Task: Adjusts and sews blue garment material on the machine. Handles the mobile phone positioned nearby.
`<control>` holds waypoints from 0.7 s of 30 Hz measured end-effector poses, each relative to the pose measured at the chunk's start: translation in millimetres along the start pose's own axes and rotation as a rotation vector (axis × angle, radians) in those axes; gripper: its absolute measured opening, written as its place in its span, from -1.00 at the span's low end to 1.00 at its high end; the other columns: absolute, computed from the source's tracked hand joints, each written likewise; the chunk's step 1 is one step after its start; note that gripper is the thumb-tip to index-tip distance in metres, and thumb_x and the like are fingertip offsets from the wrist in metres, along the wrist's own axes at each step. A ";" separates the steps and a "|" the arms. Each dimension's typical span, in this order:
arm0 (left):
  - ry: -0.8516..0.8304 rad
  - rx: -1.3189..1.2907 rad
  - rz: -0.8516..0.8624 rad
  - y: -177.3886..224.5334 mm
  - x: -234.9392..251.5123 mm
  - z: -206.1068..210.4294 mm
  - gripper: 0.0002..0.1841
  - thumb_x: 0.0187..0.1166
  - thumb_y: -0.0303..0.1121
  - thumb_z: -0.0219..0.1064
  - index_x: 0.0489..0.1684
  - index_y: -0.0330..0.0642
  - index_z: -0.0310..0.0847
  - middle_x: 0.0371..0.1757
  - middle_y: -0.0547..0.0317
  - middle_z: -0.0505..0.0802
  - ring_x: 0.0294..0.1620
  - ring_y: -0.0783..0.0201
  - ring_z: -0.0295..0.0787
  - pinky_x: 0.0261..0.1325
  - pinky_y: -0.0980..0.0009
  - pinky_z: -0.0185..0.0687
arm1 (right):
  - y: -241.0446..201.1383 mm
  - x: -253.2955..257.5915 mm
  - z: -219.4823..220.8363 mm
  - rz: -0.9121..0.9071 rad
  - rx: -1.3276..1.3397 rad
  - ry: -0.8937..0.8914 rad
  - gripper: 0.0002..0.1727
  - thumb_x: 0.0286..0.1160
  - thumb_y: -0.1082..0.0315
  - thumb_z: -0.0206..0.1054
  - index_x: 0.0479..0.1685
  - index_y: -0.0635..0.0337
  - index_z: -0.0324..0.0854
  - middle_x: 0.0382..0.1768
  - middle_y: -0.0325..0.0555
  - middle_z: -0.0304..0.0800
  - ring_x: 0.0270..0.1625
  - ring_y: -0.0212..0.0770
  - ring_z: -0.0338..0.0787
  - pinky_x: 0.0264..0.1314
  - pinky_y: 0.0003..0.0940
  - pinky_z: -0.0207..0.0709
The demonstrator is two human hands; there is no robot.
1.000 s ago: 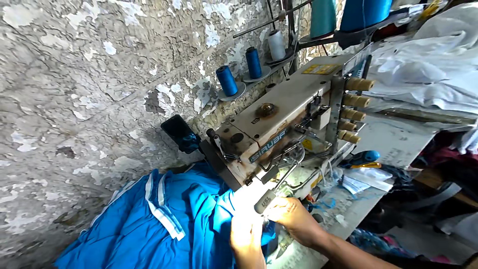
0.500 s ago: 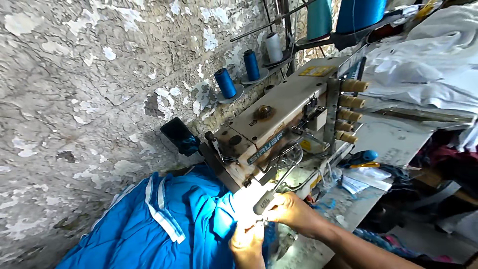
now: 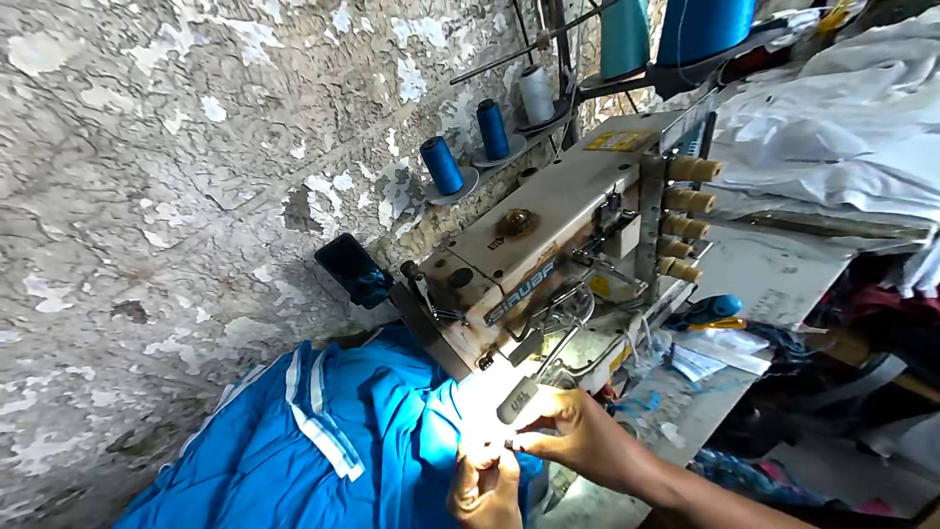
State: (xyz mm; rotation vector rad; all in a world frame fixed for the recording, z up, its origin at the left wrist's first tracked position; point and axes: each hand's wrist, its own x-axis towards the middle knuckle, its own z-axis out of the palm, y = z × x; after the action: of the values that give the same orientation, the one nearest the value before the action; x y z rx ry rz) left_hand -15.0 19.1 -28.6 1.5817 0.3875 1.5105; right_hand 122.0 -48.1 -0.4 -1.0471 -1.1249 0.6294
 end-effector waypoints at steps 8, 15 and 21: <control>-0.027 0.291 0.237 3.2 -6.0 0.8 -0.86 0.30 -0.51 0.57 -0.30 -0.04 0.80 -0.09 0.54 0.83 0.10 0.69 0.72 0.19 0.71 0.66 | 5.5 -10.1 13.4 -0.094 0.050 0.101 -0.83 0.15 0.50 0.62 -0.28 0.26 0.81 -0.22 -0.28 0.90 -0.10 -0.55 0.87 0.10 -0.61 0.77; 0.000 0.239 0.114 8.2 -3.6 2.3 -0.63 0.13 -0.59 0.56 -0.08 -0.05 0.77 0.31 0.42 0.66 0.25 0.66 0.68 0.22 0.60 0.75 | 12.2 -7.9 6.6 -0.074 0.075 0.022 -0.90 0.33 0.56 0.43 -0.21 0.28 0.75 -0.26 -0.36 0.87 -0.20 -0.71 0.78 -0.03 -0.74 0.69; -0.101 0.305 0.134 7.1 -6.1 -3.4 -0.77 0.28 -0.31 0.56 -0.11 0.05 0.84 0.26 0.49 0.75 0.39 0.60 0.59 0.38 0.61 0.60 | 15.5 -7.0 4.0 -0.137 0.020 0.065 -0.92 0.32 0.55 0.42 -0.26 0.27 0.75 -0.26 -0.35 0.87 -0.19 -0.71 0.79 -0.02 -0.75 0.68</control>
State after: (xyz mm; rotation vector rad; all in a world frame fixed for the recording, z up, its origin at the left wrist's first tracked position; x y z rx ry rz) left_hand -21.8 11.9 -27.6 1.9482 0.4797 1.5177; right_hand 117.2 -46.2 -17.1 -0.9579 -1.1213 0.4933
